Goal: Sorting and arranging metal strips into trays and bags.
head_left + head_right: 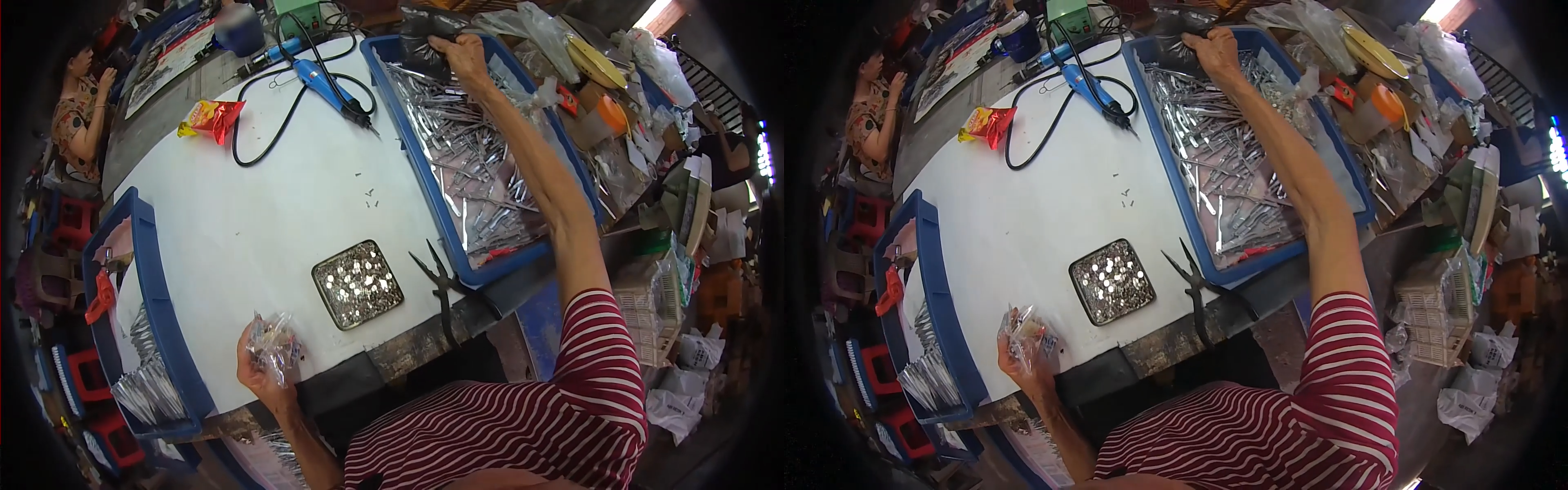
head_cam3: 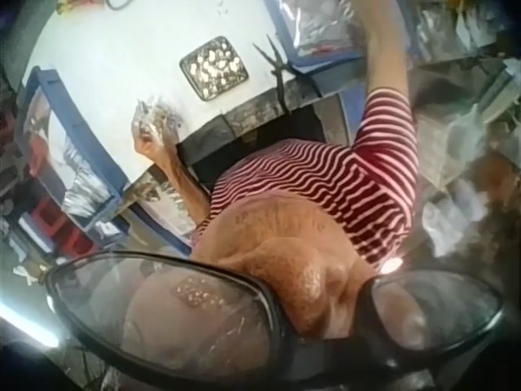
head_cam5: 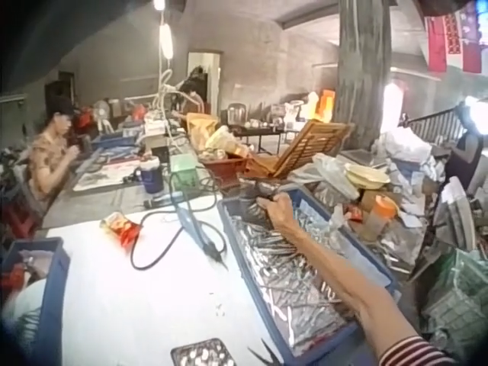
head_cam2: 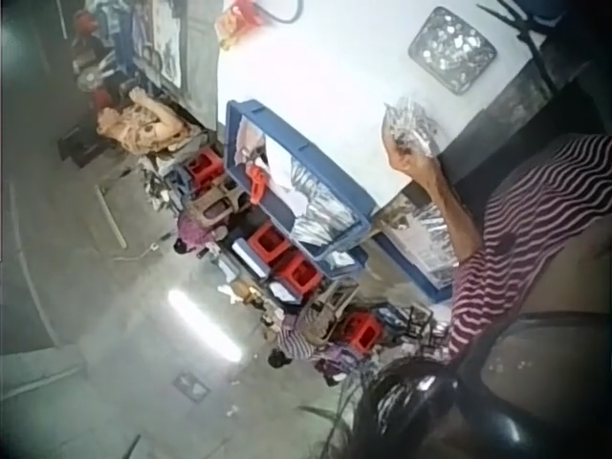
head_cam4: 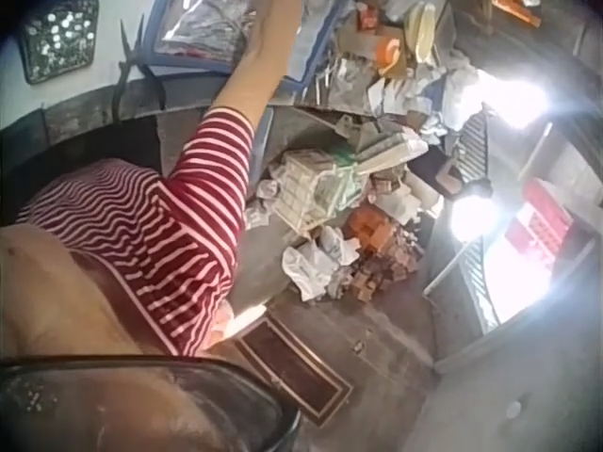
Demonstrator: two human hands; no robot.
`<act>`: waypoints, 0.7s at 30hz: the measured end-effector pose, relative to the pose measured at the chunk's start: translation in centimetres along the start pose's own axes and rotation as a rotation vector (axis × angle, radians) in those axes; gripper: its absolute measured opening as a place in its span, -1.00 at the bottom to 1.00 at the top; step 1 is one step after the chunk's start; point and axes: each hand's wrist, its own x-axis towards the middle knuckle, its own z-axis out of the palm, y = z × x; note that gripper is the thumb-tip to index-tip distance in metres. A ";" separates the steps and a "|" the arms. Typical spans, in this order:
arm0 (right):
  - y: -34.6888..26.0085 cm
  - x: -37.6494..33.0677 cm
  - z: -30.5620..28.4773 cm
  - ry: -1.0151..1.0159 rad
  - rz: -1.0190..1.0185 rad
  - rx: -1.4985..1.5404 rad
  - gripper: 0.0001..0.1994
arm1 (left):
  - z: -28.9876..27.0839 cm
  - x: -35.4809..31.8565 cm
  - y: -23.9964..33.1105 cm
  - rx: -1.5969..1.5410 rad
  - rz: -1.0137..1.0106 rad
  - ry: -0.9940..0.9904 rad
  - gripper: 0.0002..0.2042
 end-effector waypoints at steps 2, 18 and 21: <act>-1.0 -1.0 -1.3 0.035 -0.232 0.137 -0.73 | 0.1 0.2 -0.1 -0.016 0.042 -0.023 -0.58; -4.9 -15.4 -15.3 0.120 -0.105 -0.650 -0.72 | 0.2 0.0 -0.1 -0.029 0.077 -0.110 -0.71; -2.1 -16.5 -16.6 0.060 0.071 -0.430 -0.72 | -0.9 0.3 -1.2 -0.030 0.129 -0.147 -0.67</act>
